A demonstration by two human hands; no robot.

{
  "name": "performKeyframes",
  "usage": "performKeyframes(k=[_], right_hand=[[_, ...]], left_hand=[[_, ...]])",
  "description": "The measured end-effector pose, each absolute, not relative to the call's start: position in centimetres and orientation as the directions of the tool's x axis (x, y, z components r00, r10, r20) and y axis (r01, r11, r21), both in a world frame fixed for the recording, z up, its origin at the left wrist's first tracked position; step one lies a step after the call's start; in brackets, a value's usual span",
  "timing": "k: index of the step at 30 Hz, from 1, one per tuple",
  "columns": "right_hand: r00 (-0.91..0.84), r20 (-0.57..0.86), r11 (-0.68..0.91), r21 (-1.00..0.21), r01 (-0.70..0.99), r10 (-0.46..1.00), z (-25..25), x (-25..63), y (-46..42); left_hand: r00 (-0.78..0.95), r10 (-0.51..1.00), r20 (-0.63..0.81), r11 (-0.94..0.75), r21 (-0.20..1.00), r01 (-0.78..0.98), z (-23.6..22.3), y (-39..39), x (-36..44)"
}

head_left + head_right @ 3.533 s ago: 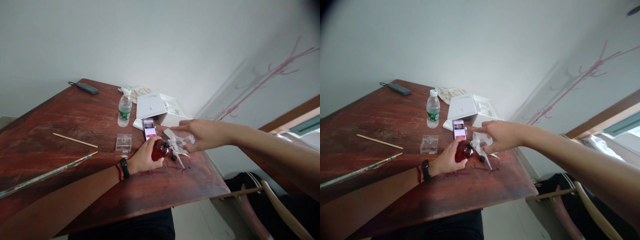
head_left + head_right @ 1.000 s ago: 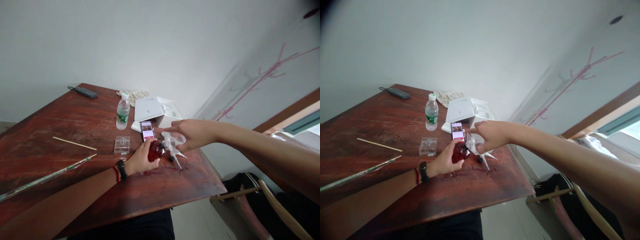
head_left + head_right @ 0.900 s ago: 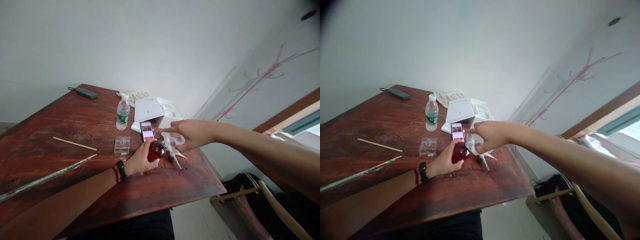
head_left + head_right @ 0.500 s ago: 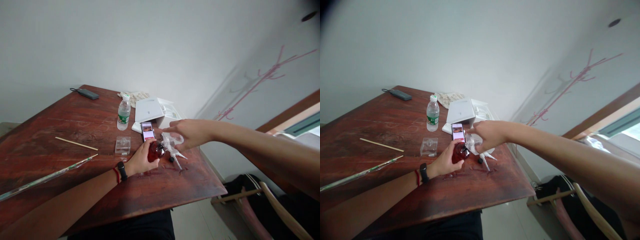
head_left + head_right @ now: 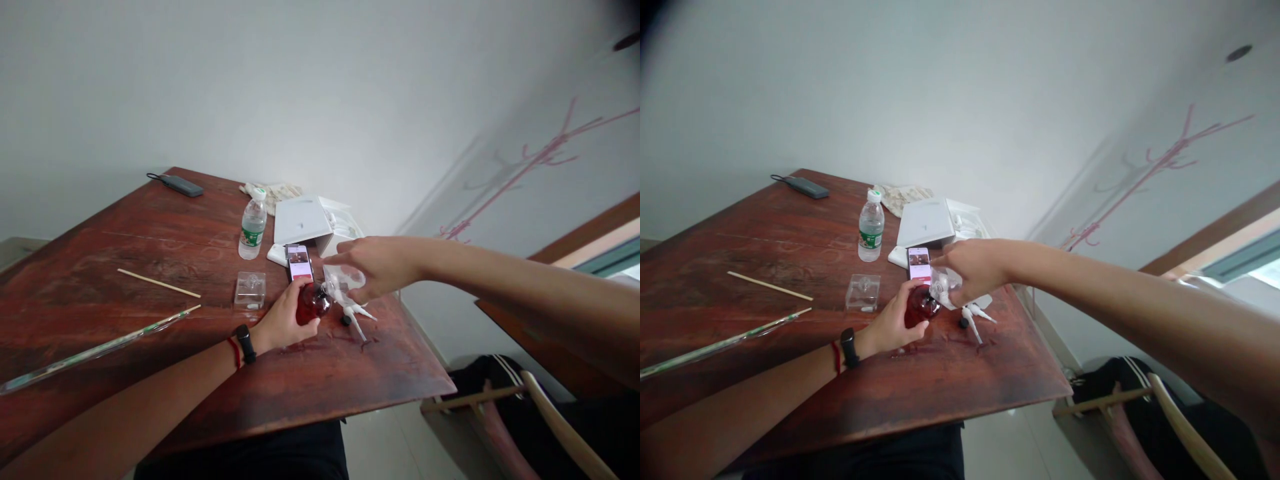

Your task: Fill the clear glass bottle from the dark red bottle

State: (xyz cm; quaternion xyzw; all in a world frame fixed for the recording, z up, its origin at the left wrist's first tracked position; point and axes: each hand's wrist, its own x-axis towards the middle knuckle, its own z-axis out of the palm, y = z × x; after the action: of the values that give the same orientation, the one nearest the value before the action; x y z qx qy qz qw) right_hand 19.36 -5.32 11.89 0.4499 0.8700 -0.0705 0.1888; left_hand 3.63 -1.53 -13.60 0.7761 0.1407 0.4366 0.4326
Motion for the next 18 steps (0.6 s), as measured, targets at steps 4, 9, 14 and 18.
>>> performKeyframes(k=[4, 9, 14, 18], right_hand=[[-0.513, -0.406, 0.589, 0.081, 0.804, 0.756, 11.8, 19.2, -5.0], [-0.495, -0.424, 0.590, 0.123, 0.798, 0.758, 11.6, 19.0, -4.6], [-0.437, -0.461, 0.563, 0.180, 0.807, 0.773, 11.6, 18.3, -4.4], [-0.384, -0.483, 0.531, 0.215, 0.820, 0.787, 11.8, 17.7, -4.2]], left_hand=[[0.572, 0.604, 0.556, -0.587, 0.795, -0.153, -13.6, -1.6, 3.5], [0.559, 0.610, 0.562, -0.592, 0.792, -0.149, -13.8, -1.7, 3.3], [0.559, 0.602, 0.570, -0.591, 0.789, -0.167, -14.0, -1.6, 3.2], [0.558, 0.597, 0.577, -0.591, 0.786, -0.180, -14.3, -1.5, 3.1]])
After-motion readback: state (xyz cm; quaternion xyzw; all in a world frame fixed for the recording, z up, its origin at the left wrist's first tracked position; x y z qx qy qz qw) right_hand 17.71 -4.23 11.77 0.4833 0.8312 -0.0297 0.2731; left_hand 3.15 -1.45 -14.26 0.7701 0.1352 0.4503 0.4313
